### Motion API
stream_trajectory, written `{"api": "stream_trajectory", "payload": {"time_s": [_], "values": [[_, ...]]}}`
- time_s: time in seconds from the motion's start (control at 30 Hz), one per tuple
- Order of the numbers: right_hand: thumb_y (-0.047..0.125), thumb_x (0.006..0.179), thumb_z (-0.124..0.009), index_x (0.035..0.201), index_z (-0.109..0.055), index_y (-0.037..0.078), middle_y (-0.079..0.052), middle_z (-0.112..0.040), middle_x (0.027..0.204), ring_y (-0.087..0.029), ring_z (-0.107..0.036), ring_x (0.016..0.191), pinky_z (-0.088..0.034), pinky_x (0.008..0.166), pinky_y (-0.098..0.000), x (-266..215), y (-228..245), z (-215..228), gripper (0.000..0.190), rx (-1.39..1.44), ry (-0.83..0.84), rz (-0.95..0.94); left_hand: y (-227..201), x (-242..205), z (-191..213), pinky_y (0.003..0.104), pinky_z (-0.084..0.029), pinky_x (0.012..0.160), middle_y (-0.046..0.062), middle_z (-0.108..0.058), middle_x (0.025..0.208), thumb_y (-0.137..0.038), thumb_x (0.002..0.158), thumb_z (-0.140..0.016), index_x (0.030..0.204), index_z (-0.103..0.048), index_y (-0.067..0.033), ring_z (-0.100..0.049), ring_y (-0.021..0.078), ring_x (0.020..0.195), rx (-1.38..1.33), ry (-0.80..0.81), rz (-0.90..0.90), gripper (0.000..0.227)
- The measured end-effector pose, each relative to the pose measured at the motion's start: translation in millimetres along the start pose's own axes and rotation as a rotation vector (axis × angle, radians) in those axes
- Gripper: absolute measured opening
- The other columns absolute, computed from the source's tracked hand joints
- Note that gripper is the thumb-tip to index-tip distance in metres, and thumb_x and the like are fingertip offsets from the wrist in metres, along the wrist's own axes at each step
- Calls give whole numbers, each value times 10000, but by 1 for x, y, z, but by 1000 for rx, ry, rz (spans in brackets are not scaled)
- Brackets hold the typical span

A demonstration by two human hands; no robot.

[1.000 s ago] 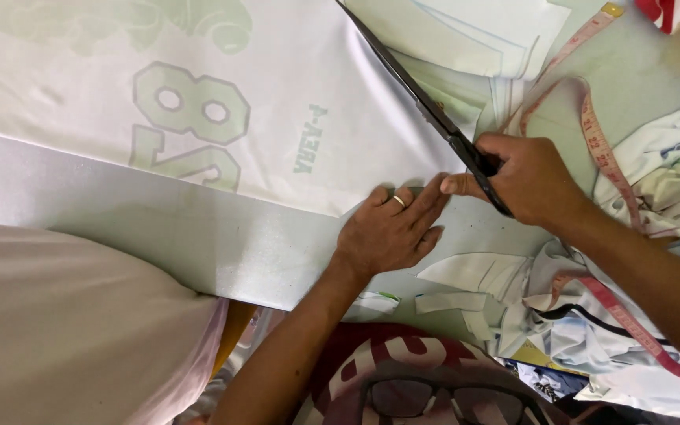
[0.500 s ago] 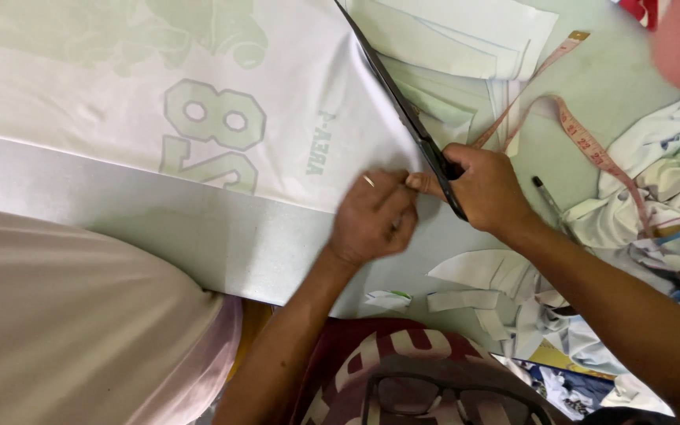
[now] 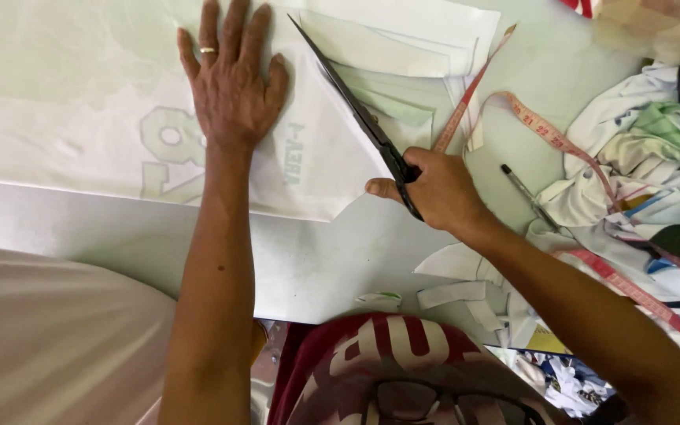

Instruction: The person lays a white jersey on a table and uses a measuring tape and a pen to mark cutting lines. They then use large shears to cut the fabric along the marked lines, removing the excess material to shape the garment.

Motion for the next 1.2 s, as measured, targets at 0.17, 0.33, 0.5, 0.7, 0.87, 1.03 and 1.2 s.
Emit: {"api": "stream_trajectory", "payload": {"time_s": [0.17, 0.33, 0.5, 0.7, 0.87, 1.03, 1.2], "values": [[630, 770, -872, 666, -309, 146, 32, -317, 610, -125, -302, 595, -249, 564, -289, -9, 12, 5, 749, -21, 21, -112, -1, 2, 0, 678, -93, 1183, 20, -335, 1650, -450, 1031, -400, 1566, -494, -164, -169, 341, 1518, -25, 29, 39, 614], [633, 778, -841, 688, -353, 157, 25, -393, 626, -137, -385, 597, -274, 578, -310, -17, 37, 7, 688, -57, 30, -149, 1, -2, 3, 701, -164, 1156, 28, -390, 1627, -432, 1049, -440, 1529, -519, -172, -231, 355, 1507, -28, -55, -11, 551], [586, 781, -847, 681, -365, 152, 16, -443, 658, -135, -424, 604, -292, 568, -307, -14, 46, 5, 656, -14, 15, -170, -4, -2, 2, 685, -153, 1155, 61, -414, 1625, -448, 1050, -405, 1541, -496, -177, -242, 369, 1510, -38, -43, 0, 568], [629, 789, -818, 672, -401, 142, 18, -473, 660, -145, -453, 639, -318, 592, -308, -5, 28, -17, 653, 14, 7, -133, 3, -3, -10, 675, -263, 1099, 46, -516, 1552, -450, 1023, -455, 1468, -577, -179, -368, 381, 1451, 31, -161, -26, 535], [656, 731, -845, 718, -613, 91, -137, -633, 602, -280, -681, 648, -486, 568, -322, 0, 23, -38, 611, 170, -24, -84, 8, -1, -21, 578, -282, 1127, -40, -502, 1473, -469, 941, -549, 1411, -585, -331, -384, 272, 1414, 103, -244, 0, 491], [697, 747, -796, 772, -615, 69, -144, -639, 630, -283, -682, 660, -492, 579, -337, -12, 56, -29, 654, 151, 6, -96, 5, -1, -17, 574, -255, 1154, -58, -474, 1498, -492, 939, -510, 1432, -550, -345, -349, 256, 1441, 98, -175, 54, 516], [708, 793, -752, 808, -615, 62, -137, -634, 642, -274, -685, 665, -504, 571, -337, -6, 69, -29, 660, 159, 10, -91, 4, 0, -17, 569, -238, 1169, -43, -473, 1508, -484, 937, -499, 1463, -509, -336, -346, 254, 1452, 91, -138, 77, 547]]}}
Point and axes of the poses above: each hand's wrist, its own x-axis towards the middle knuckle, its own z-axis out of the back of the hand, y = z × x, the point moved 1 cm from there along x, towards the middle knuckle
